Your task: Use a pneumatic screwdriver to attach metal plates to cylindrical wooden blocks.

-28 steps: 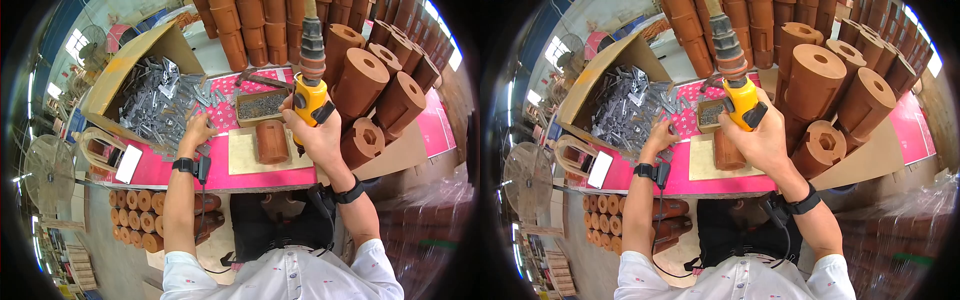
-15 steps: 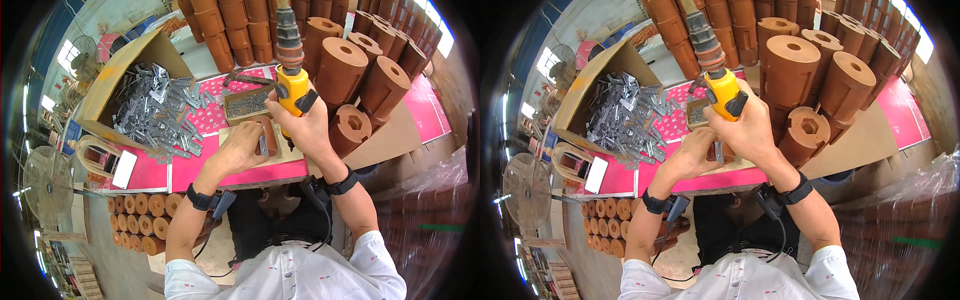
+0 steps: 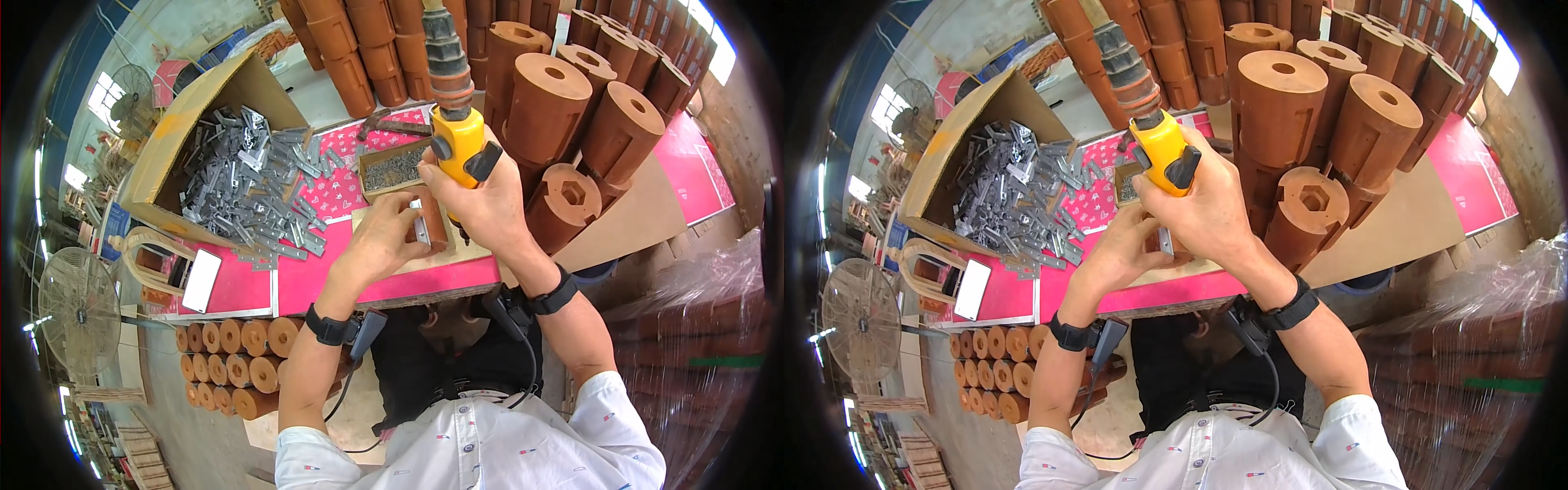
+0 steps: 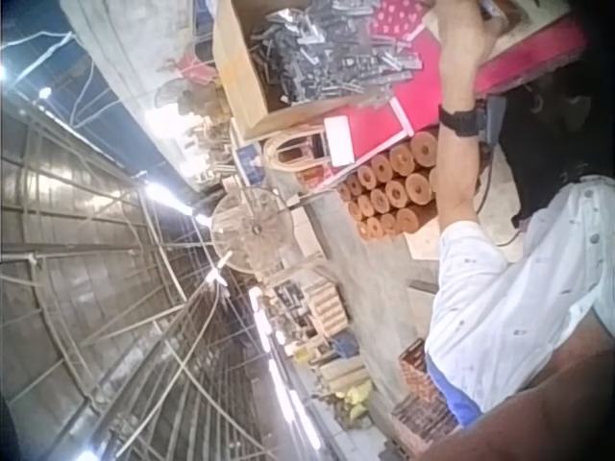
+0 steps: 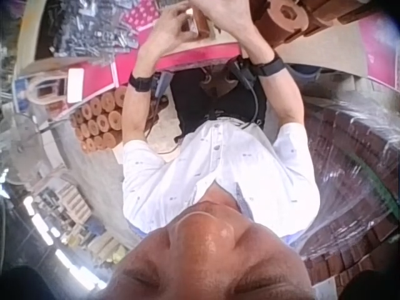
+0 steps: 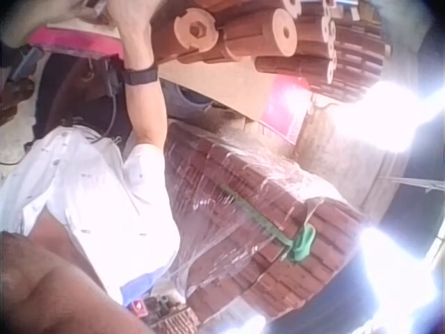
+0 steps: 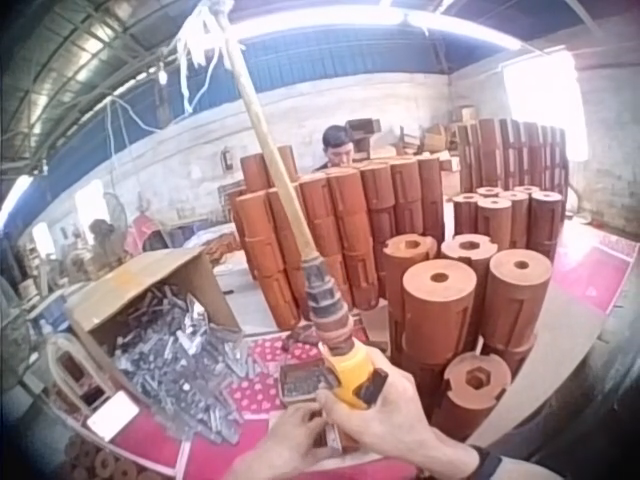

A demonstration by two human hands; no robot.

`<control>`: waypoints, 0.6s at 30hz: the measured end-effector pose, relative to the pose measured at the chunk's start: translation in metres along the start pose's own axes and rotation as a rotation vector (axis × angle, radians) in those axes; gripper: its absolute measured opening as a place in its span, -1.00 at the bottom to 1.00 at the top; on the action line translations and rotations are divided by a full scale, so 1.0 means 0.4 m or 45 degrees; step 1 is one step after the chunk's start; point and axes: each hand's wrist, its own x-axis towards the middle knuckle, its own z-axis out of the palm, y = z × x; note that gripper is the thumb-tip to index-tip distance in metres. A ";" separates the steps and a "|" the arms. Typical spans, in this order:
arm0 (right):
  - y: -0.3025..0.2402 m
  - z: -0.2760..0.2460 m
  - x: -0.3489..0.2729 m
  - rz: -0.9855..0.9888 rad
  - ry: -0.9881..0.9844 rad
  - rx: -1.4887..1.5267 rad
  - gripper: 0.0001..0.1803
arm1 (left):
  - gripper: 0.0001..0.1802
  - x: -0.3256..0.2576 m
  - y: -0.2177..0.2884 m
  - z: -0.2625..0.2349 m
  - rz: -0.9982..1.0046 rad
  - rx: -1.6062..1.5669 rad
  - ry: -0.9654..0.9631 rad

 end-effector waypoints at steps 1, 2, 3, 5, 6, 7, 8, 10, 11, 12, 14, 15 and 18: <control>0.002 0.001 0.001 -0.003 0.000 -0.005 -0.54 | -0.46 0.002 -0.009 -0.001 -0.001 -0.001 -0.001; 0.004 0.001 0.002 -0.007 -0.001 -0.010 -0.54 | -0.42 0.005 -0.019 -0.001 -0.020 -0.059 0.004; 0.005 0.004 0.003 -0.004 -0.005 -0.007 -0.54 | -0.36 0.004 -0.028 0.001 -0.044 -0.116 0.010; 0.004 0.007 0.006 0.017 -0.001 0.039 -0.55 | -0.35 0.007 -0.036 0.007 -0.073 -0.165 0.006; 0.007 0.007 0.008 0.015 -0.004 0.041 -0.55 | -0.35 0.012 -0.038 0.008 -0.094 -0.211 0.004; 0.011 0.007 0.009 0.033 0.000 0.044 -0.55 | -0.35 0.013 -0.038 0.007 -0.094 -0.210 0.009; 0.014 0.006 0.011 0.049 0.004 0.047 -0.56 | -0.40 0.013 -0.037 0.006 -0.129 -0.227 0.005; 0.006 0.004 0.012 0.069 -0.004 0.041 -0.56 | -0.44 0.016 -0.050 0.003 -0.164 -0.247 0.004; 0.004 0.002 0.013 0.091 -0.007 0.033 -0.57 | -0.48 0.023 -0.075 0.001 -0.155 -0.336 0.145; 0.005 -0.001 0.014 0.086 -0.004 0.024 -0.57 | -0.53 0.040 -0.097 0.002 -0.137 -0.429 0.284; 0.008 0.005 0.018 0.083 -0.004 0.014 -0.58 | -0.66 0.079 -0.143 -0.003 -0.127 -0.286 0.367; 0.010 0.009 0.019 0.076 -0.010 0.015 -0.58 | -0.71 0.095 -0.177 0.006 -0.110 -0.167 0.374; 0.017 0.010 0.024 0.063 -0.010 0.062 -0.59 | -0.77 0.153 -0.238 0.040 -0.070 -0.057 0.392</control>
